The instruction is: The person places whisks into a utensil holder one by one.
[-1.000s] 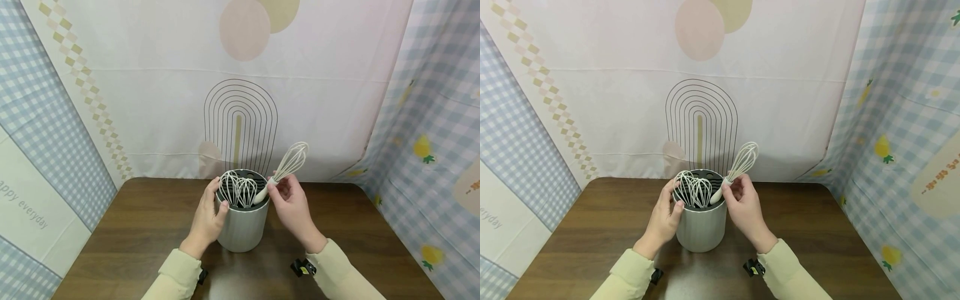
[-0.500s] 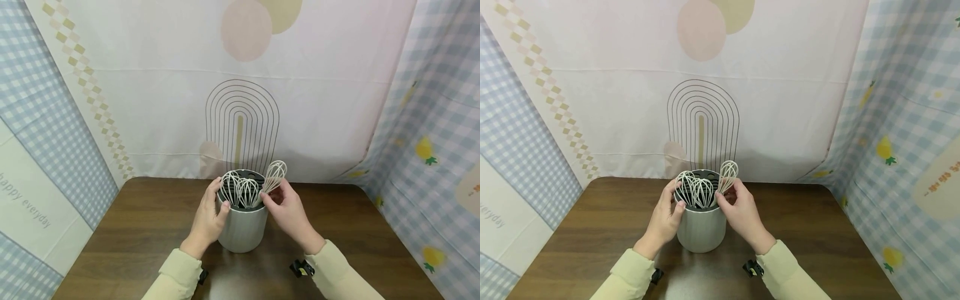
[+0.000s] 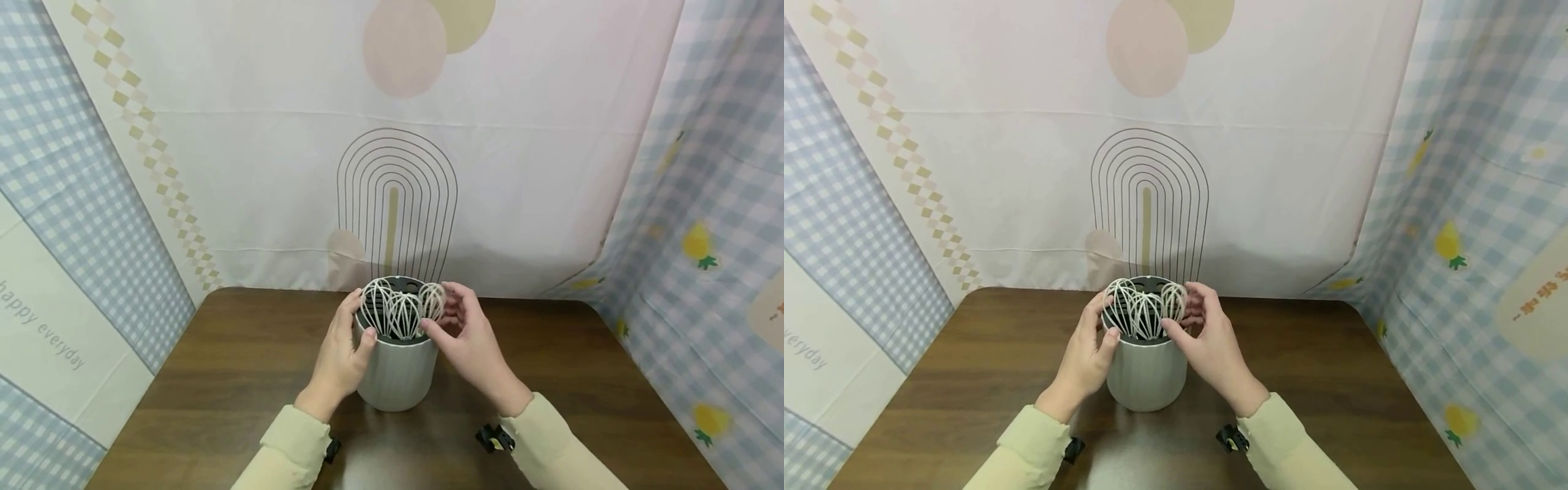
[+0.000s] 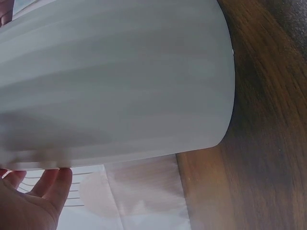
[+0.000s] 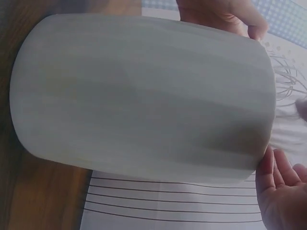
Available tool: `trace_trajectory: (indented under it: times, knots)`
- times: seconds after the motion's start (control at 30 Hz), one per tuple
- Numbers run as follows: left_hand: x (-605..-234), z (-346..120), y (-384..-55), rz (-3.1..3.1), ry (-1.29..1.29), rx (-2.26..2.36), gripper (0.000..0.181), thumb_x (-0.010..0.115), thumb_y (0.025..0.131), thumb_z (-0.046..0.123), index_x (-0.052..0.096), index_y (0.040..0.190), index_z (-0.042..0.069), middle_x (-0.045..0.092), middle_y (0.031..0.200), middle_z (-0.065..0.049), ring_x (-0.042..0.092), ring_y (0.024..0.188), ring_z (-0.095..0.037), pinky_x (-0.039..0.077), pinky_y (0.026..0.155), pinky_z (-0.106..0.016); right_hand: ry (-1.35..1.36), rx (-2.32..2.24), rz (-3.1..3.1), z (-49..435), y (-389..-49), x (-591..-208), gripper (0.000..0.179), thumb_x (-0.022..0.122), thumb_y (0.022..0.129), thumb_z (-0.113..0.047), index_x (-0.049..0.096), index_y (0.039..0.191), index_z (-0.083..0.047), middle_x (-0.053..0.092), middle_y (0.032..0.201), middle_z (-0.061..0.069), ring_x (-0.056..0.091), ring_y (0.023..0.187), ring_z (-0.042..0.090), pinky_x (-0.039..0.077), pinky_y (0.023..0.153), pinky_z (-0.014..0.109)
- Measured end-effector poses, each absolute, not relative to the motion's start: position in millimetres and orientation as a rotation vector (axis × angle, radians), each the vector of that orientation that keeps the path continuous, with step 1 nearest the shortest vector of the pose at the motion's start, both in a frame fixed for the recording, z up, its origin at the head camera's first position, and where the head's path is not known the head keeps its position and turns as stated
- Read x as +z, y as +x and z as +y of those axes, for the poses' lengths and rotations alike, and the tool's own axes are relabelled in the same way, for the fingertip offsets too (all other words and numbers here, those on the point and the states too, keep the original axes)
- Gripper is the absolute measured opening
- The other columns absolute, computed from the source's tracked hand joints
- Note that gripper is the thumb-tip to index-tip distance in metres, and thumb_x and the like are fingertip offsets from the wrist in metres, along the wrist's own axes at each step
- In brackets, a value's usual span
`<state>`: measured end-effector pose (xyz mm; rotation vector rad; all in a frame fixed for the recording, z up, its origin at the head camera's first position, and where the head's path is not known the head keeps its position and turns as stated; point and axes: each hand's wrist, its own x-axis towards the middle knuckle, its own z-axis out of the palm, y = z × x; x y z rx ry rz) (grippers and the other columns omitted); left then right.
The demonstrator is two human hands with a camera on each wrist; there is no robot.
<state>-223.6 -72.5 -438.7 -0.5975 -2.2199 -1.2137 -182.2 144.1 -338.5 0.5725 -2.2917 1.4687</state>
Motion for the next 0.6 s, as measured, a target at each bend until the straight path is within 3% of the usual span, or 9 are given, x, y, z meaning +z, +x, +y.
trace_trajectory:
  times: [0.17, 0.33, 0.43, 0.6]
  knots:
    - [-438, -73, -223, -2.215, -0.591, -1.213, 0.058, 0.045, 0.093, 0.039, 0.037, 0.142, 0.009, 0.032, 0.154, -0.001, 0.031, 0.139, -0.020, 0.031, 0.109, -0.045, 0.649, 1.478, -2.218, 147, -182, -343, 0.053, 0.069, 0.085, 0.003, 0.042, 0.130, 0.008, 0.054, 0.117, 0.024, 0.057, 0.101, 0.038, 0.050, 0.085, 0.044]
    - [-438, -72, -223, -2.227, -0.603, -1.220, 0.059, 0.046, 0.094, 0.042, 0.036, 0.143, 0.010, 0.031, 0.154, -0.003, 0.030, 0.139, -0.020, 0.031, 0.109, -0.045, 0.639, 1.379, -2.184, 164, -192, -362, 0.046, 0.065, 0.089, -0.001, 0.046, 0.131, 0.000, 0.055, 0.119, 0.012, 0.057, 0.105, 0.031, 0.049, 0.088, 0.036]
    - [-438, -72, -223, -2.238, -0.613, -1.213, 0.059, 0.046, 0.095, 0.042, 0.035, 0.144, 0.011, 0.031, 0.154, -0.006, 0.030, 0.139, -0.022, 0.031, 0.108, -0.047, 0.634, 1.193, -2.223, 177, -198, -377, 0.050, 0.068, 0.089, -0.010, 0.046, 0.134, -0.005, 0.055, 0.122, 0.008, 0.056, 0.107, 0.025, 0.047, 0.090, 0.035]
    - [-440, -74, -220, -2.269, -0.604, -1.205, 0.058, 0.047, 0.097, 0.039, 0.032, 0.147, 0.014, 0.030, 0.154, -0.005, 0.030, 0.139, -0.023, 0.029, 0.109, -0.047, 0.653, 0.716, -2.348, 191, -198, -395, 0.069, 0.069, 0.087, -0.032, 0.040, 0.141, -0.002, 0.050, 0.134, 0.015, 0.050, 0.120, 0.029, 0.041, 0.098, 0.046]
